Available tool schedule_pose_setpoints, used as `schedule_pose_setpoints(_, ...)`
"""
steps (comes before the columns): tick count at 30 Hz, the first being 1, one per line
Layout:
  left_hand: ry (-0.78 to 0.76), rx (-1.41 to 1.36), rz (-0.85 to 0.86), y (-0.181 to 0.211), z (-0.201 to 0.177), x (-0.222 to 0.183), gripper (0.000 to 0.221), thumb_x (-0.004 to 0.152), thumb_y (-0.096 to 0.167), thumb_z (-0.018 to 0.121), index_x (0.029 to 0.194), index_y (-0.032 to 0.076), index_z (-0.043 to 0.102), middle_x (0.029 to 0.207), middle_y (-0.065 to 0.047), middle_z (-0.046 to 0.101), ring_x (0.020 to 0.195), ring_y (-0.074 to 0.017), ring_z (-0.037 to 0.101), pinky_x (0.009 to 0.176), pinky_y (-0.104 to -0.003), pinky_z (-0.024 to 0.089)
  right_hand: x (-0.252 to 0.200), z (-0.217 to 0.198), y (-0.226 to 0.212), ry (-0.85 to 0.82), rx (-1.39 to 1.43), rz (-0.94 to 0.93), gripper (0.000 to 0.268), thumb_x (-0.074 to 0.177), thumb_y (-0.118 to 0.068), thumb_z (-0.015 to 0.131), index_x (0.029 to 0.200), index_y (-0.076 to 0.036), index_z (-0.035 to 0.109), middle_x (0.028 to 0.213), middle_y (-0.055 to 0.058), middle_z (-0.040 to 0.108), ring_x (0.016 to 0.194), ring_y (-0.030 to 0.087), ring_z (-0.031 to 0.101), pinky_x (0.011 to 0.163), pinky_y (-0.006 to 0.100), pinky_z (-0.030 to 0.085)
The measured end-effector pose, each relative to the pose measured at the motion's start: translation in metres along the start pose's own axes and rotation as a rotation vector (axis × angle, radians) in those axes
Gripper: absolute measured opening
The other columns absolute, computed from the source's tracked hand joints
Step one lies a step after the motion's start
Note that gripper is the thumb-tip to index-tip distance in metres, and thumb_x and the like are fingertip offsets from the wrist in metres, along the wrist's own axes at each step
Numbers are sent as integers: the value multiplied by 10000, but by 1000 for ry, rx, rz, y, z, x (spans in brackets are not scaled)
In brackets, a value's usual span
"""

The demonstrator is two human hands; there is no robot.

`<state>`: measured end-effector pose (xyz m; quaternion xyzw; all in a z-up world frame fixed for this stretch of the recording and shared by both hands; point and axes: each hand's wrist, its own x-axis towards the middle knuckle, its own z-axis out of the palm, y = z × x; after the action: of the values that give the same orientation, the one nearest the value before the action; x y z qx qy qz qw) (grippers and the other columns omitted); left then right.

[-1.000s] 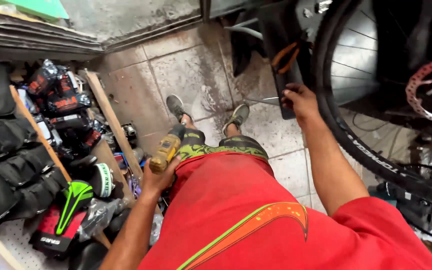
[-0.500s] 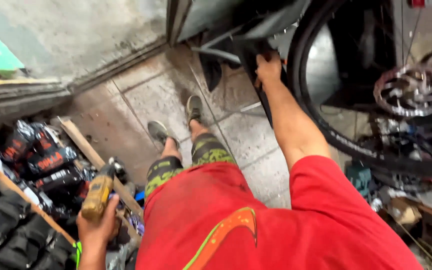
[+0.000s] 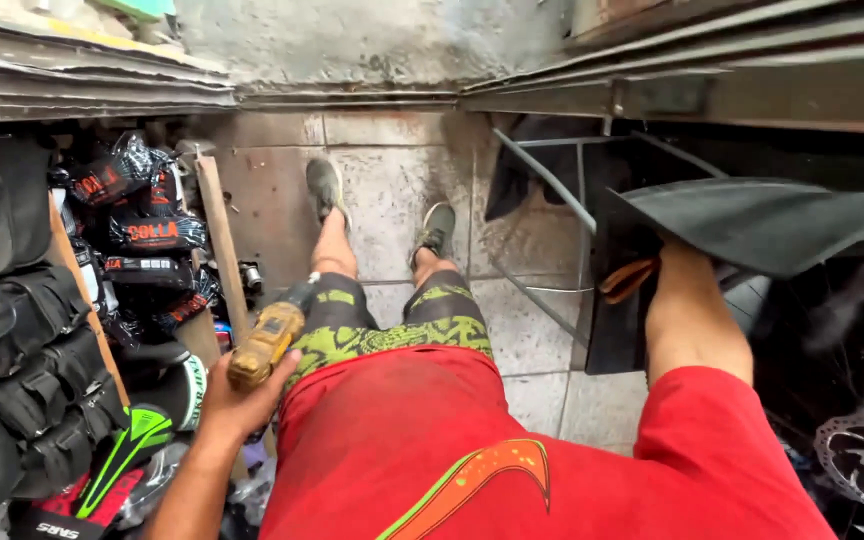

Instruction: Servicing a bicycle brake disc by polishing it with an angle grinder and then using a power drill to manage the mounting bolts.

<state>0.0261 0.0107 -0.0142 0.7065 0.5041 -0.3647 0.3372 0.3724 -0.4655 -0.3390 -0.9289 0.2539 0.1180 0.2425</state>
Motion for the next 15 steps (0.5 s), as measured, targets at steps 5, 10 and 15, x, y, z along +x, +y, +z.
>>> schedule_pose_setpoints(5, -62, 30, 210, 41, -16, 61, 553, 735, 417, 905, 1055, -19, 788, 1062, -259, 784, 1153, -415, 707, 951, -527, 534, -16, -2, -14, -49, -62, 89, 254, 985, -281, 619, 919, -53, 709, 869, 112, 748, 782, 265, 715, 657, 328, 558)
schedule_pose_setpoints(10, -85, 44, 572, 61, -52, 111, 342, 809, 334, 871, 953, 49, 749, 922, -205, 781, 1026, -382, 742, 807, -472, 570, -51, 17, -15, -151, -101, 186, 358, 1046, -296, 566, 841, -35, 701, 793, 121, 725, 699, 264, 696, 603, 325, 550)
schedule_pose_setpoints(15, -160, 176, 359, 112, -67, 127, 455, 812, 417, 842, 965, -6, 777, 922, -233, 776, 989, -395, 752, 824, -510, 542, -87, -42, -5, -164, -138, 322, 487, 1107, -310, 512, 763, -16, 693, 718, 131, 702, 616, 263, 677, 549, 321, 542)
